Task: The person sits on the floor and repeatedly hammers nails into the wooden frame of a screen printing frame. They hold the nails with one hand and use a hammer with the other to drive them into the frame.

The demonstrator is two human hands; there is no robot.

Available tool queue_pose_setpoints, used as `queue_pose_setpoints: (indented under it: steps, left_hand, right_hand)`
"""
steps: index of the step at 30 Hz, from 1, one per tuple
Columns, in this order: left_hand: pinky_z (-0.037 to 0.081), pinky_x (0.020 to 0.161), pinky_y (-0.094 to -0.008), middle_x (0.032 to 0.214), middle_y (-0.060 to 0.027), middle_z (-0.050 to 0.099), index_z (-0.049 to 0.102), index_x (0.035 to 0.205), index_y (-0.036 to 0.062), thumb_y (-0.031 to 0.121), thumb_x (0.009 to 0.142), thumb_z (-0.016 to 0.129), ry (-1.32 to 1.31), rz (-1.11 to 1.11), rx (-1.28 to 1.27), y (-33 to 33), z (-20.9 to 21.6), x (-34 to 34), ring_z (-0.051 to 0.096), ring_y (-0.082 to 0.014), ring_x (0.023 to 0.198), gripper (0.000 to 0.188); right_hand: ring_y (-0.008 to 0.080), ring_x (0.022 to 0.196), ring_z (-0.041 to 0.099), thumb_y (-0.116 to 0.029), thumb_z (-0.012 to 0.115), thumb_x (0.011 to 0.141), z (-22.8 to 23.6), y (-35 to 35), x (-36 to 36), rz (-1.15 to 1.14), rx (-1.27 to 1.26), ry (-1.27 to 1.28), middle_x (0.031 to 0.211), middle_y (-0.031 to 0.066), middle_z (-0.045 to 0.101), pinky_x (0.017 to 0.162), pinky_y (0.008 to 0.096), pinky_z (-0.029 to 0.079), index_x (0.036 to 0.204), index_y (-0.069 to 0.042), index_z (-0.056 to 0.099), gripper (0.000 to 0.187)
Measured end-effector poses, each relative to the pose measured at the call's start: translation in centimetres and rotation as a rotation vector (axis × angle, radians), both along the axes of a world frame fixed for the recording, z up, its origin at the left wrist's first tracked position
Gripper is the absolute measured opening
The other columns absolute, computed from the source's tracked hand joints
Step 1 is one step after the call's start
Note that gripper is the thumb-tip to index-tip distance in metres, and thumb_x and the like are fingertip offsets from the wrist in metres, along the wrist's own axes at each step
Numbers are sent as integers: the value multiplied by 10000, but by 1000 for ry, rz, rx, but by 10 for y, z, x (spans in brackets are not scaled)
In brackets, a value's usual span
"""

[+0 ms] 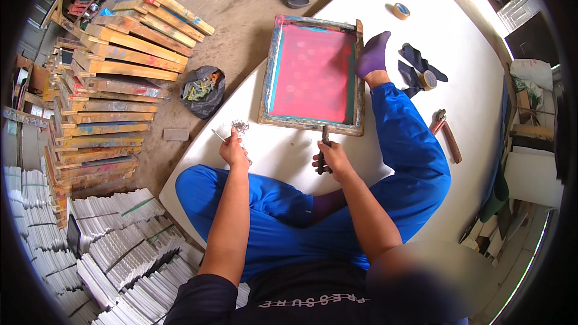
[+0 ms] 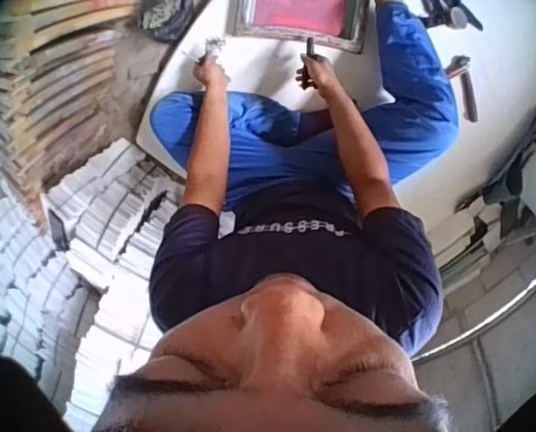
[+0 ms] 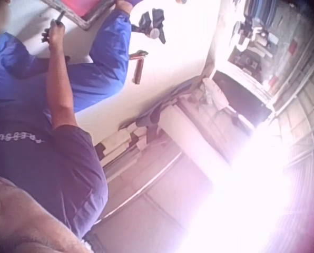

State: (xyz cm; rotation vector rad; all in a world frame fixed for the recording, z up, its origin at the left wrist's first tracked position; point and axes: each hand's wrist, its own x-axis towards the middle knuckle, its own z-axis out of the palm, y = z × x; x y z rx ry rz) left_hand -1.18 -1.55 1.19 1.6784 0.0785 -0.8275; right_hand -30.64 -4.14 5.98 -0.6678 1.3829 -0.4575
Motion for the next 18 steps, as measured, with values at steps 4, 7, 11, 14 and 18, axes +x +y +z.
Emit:
queue_pose_setpoints:
  steps: [4, 7, 11, 14, 18]
  left_hand:
    - [346, 377, -270, 765, -43, 576, 604, 940, 44, 364, 921, 718, 24, -50, -44, -2, 1, -9, 422, -109, 418, 340]
    - [351, 380, -269, 771, -44, 578, 606, 941, 43, 369, 923, 714, 12, -99, -55, -1, 0, -13, 431, -109, 426, 344]
    - [356, 384, -271, 773, -46, 580, 607, 935, 38, 368, 923, 712, -13, -124, -63, 1, -2, -11, 437, -107, 433, 347]
    - [359, 384, -272, 773, -47, 581, 609, 936, 33, 368, 922, 712, -13, -125, -60, 1, -2, -12, 438, -107, 431, 351]
    - [361, 384, -273, 776, -49, 584, 614, 948, 22, 372, 918, 716, -12, -127, -89, 3, -6, -12, 439, -106, 429, 366]
  right_hand:
    - [323, 732, 701, -311, 551, 999, 4, -9, -18, -37, 47, 56, 910, 206, 646, 611, 452, 588, 1172, 57, 490, 411]
    - [335, 749, 705, -313, 548, 998, 4, -11, -23, -37, 80, 36, 930, 218, 650, 623, 460, 590, 1236, 67, 468, 455]
    - [344, 750, 707, -323, 555, 992, 0, -14, -22, -32, 104, 20, 944, 232, 654, 618, 465, 589, 1261, 69, 457, 485]
    - [350, 727, 706, -330, 558, 988, -1, -20, -22, -14, 142, 30, 941, 246, 661, 593, 477, 583, 1269, 61, 456, 492]
    - [355, 699, 706, -329, 557, 985, 10, -28, -17, -14, 201, 121, 942, 261, 669, 549, 480, 571, 1288, 31, 459, 480]
